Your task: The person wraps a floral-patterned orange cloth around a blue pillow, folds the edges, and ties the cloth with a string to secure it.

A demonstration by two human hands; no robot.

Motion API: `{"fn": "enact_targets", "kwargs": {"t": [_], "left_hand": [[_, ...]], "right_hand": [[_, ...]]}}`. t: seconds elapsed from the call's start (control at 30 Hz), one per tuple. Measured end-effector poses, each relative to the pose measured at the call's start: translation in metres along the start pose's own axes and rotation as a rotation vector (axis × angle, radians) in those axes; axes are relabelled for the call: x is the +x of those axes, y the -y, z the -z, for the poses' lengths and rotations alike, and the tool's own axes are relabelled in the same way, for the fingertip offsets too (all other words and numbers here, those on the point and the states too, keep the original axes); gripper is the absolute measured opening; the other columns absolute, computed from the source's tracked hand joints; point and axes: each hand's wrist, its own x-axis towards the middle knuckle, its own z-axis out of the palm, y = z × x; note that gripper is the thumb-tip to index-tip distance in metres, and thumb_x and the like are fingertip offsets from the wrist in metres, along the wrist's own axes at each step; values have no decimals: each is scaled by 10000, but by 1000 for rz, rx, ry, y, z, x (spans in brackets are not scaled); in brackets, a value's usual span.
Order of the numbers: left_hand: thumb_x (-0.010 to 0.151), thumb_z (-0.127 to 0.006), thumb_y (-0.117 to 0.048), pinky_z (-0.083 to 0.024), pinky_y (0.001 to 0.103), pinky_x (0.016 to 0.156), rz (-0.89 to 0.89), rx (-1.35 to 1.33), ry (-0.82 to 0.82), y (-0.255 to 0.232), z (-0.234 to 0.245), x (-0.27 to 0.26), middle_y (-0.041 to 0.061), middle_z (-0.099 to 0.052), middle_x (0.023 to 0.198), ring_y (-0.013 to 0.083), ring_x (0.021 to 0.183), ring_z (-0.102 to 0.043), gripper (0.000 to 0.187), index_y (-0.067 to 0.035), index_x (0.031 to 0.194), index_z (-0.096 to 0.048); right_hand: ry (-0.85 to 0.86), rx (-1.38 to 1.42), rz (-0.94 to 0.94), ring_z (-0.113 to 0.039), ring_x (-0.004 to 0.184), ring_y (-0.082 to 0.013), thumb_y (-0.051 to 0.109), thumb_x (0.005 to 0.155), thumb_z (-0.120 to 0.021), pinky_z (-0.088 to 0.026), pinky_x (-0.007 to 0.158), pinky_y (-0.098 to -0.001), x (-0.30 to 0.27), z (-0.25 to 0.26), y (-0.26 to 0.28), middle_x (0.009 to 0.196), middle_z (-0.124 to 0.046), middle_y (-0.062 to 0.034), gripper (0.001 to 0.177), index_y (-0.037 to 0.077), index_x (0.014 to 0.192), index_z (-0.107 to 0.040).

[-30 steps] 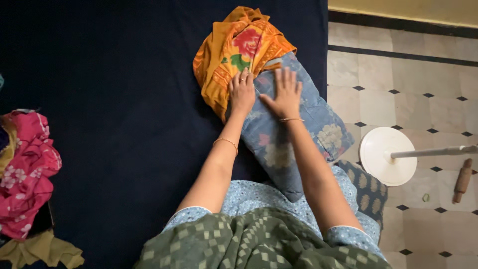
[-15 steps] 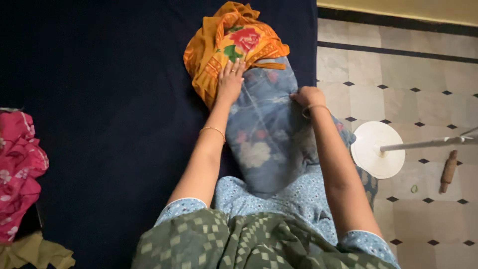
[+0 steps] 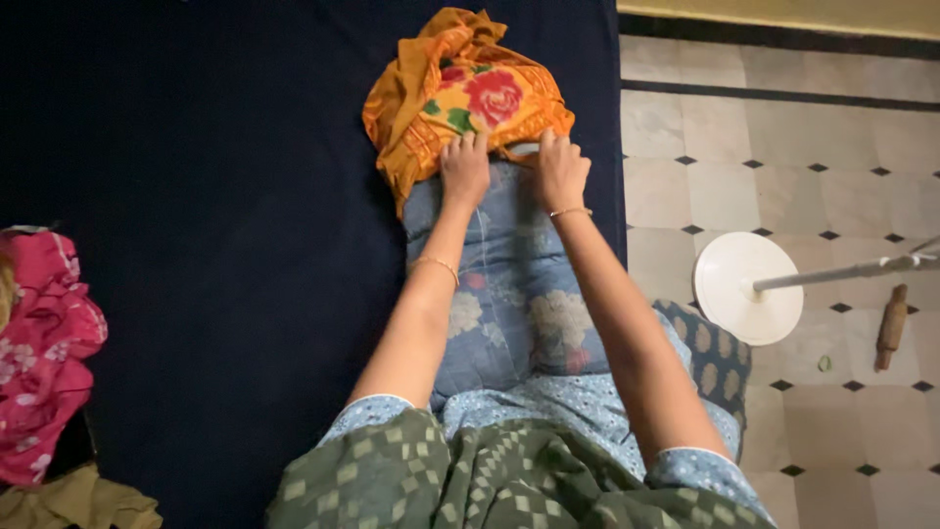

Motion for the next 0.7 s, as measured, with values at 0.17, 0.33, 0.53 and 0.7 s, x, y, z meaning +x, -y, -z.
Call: {"fn": "enact_targets", "kwargs": {"t": [0.17, 0.33, 0.53, 0.7], "left_hand": [[876, -637, -266, -429, 462, 911, -140, -53, -97, -17, 17, -49, 101, -609, 1121, 300, 1073, -570, 310, -76, 1118, -602], [855, -704, -300, -426, 463, 913, -126, -83, 14, -17, 29, -48, 93, -603, 1107, 294, 1077, -563, 346, -88, 1109, -604], [872, -679, -254, -351, 556, 1106, -93, 54, -100, -24, 32, -50, 41, -534, 1443, 304, 1325, -485, 468, -188, 1327, -590], [884, -666, -292, -267, 640, 1160, -4, 49, -80, -22, 28, -53, 35, -438, 1566, 350, 1460, -374, 547, -205, 1411, -548]], "right_hand": [[-432, -95, 181, -625, 993, -240, 186, 872, -596, -492, 828, -486, -6, -9, 19, 1078, -633, -54, 320, 185, 1190, -629], [-245, 78, 218, -621, 986, -284, 151, 933, -583, -470, 806, -472, -8, -14, 14, 1030, -625, -89, 273, 149, 1202, -630], [-219, 264, 122, -654, 967, -295, 109, 917, -560, -519, 689, -448, -12, -26, -9, 1020, -654, -82, 237, 119, 1147, -616], [-225, 338, 59, -676, 887, -335, 75, 949, -538, -550, 665, -442, -25, -35, -12, 985, -657, -123, 191, 92, 1130, -597]]}}
